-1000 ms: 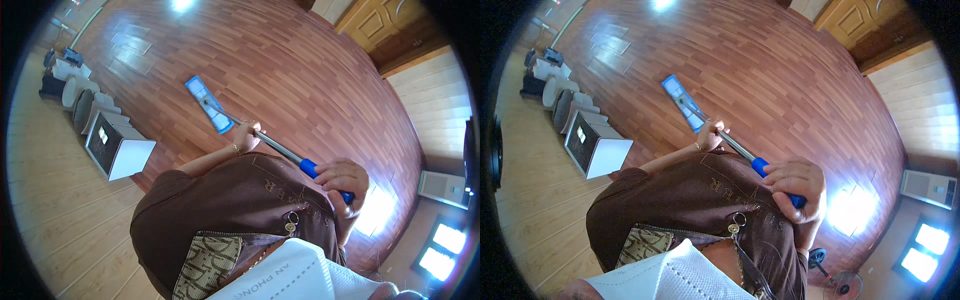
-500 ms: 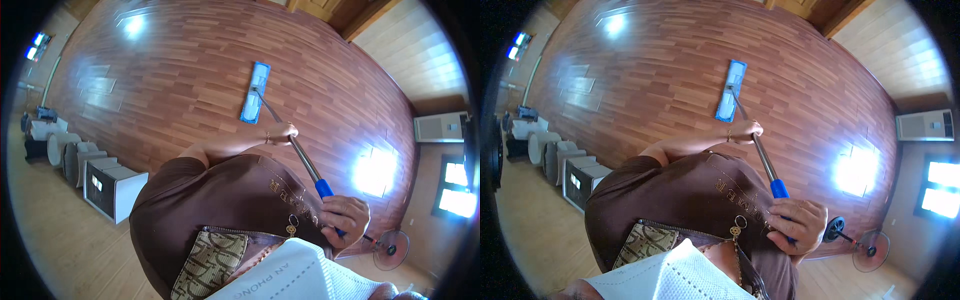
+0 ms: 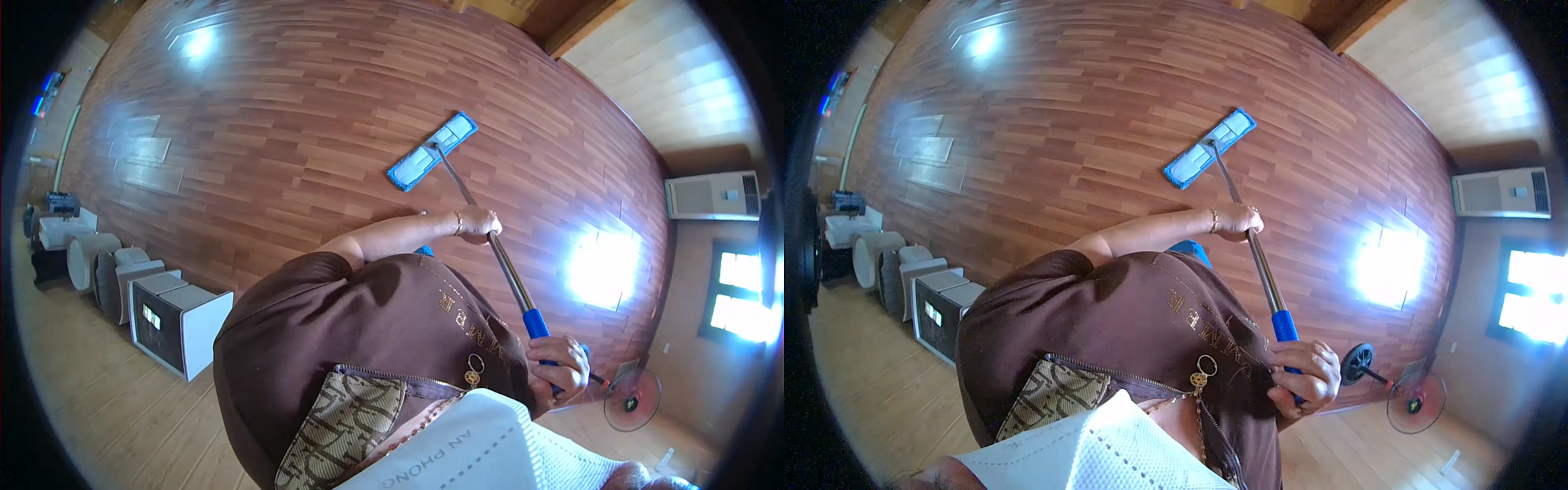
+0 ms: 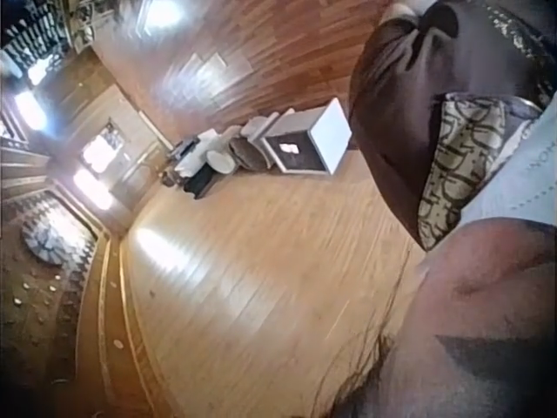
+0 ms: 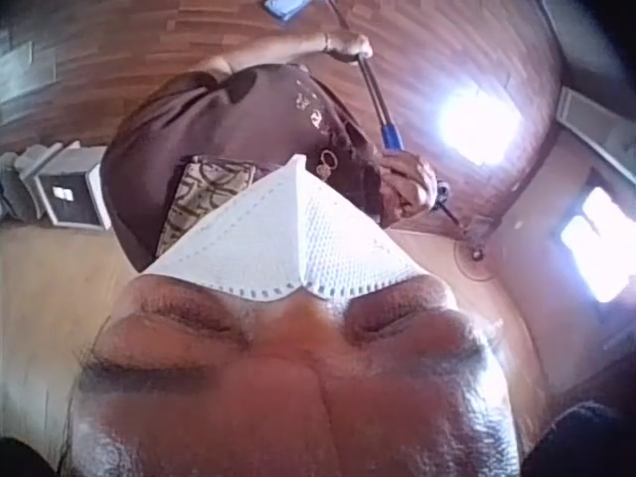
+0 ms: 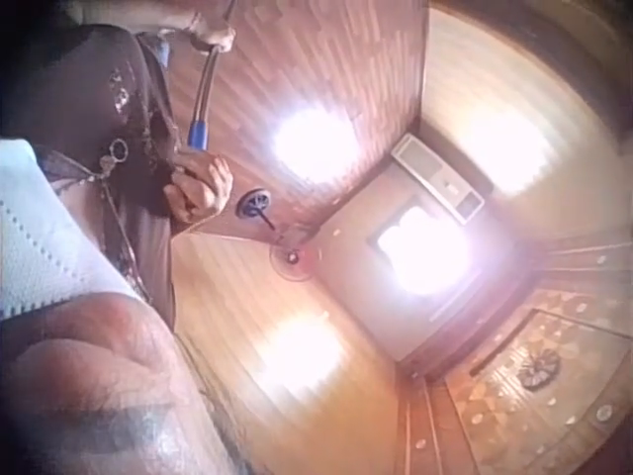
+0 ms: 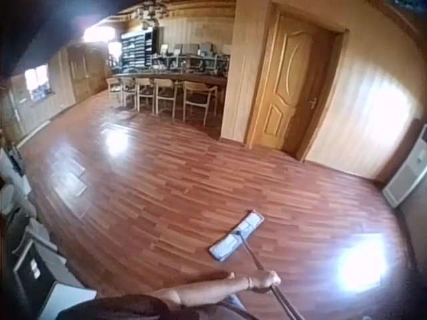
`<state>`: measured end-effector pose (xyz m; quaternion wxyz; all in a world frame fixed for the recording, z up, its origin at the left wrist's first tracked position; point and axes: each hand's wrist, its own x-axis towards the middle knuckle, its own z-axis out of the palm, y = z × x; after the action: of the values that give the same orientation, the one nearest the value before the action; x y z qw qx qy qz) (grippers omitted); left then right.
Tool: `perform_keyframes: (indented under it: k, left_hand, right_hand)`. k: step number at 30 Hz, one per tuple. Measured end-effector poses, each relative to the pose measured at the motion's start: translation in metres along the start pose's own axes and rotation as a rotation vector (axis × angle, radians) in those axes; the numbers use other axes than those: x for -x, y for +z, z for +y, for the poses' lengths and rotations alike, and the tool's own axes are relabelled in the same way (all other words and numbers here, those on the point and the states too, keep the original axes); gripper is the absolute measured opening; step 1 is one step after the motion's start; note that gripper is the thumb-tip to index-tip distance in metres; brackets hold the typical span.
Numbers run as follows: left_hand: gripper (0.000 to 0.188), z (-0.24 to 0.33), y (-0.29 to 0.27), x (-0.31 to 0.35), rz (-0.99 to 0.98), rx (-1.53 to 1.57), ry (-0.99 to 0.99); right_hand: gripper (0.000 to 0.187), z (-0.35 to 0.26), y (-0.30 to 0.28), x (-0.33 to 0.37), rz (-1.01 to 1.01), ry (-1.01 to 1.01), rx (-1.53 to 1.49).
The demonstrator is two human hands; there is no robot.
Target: Mopping a wooden floor using a flat mop.
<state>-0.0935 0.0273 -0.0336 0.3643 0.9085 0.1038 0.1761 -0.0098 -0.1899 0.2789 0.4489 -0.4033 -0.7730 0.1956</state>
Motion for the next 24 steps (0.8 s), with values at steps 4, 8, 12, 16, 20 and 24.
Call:
perform_keyframes:
  k: [4, 8, 12, 16, 20, 24]
  left_hand:
    - [0.013, -0.026, -0.003, 0.002, 0.084, 0.027, 0.020]
    - [0.016, -0.031, -0.035, 0.021, -0.017, 0.137, -0.253]
    - [0.016, -0.070, -0.033, 0.050, 0.342, -0.124, -0.048]
    - [0.018, -0.070, -0.088, 0.089, 0.432, -0.037, -0.216]
    - [0.028, -0.109, -0.092, 0.150, 0.622, -0.037, -0.462]
    - [0.035, -0.096, -0.112, 0.212, 0.641, -0.187, -0.603]
  right_hand:
    - [0.028, 0.021, 0.011, -0.007, -0.014, 0.000, -0.024]
    - [0.025, 0.035, 0.025, -0.017, -0.018, 0.036, -0.060]
    - [0.023, 0.068, 0.033, -0.025, -0.045, -0.041, -0.164]
    - [0.019, 0.103, 0.056, -0.056, -0.084, -0.081, -0.302]
    - [0.021, 0.122, 0.081, -0.101, -0.301, -0.175, -0.412]
    - [0.019, 0.133, 0.118, -0.127, -0.425, -0.272, -0.524]
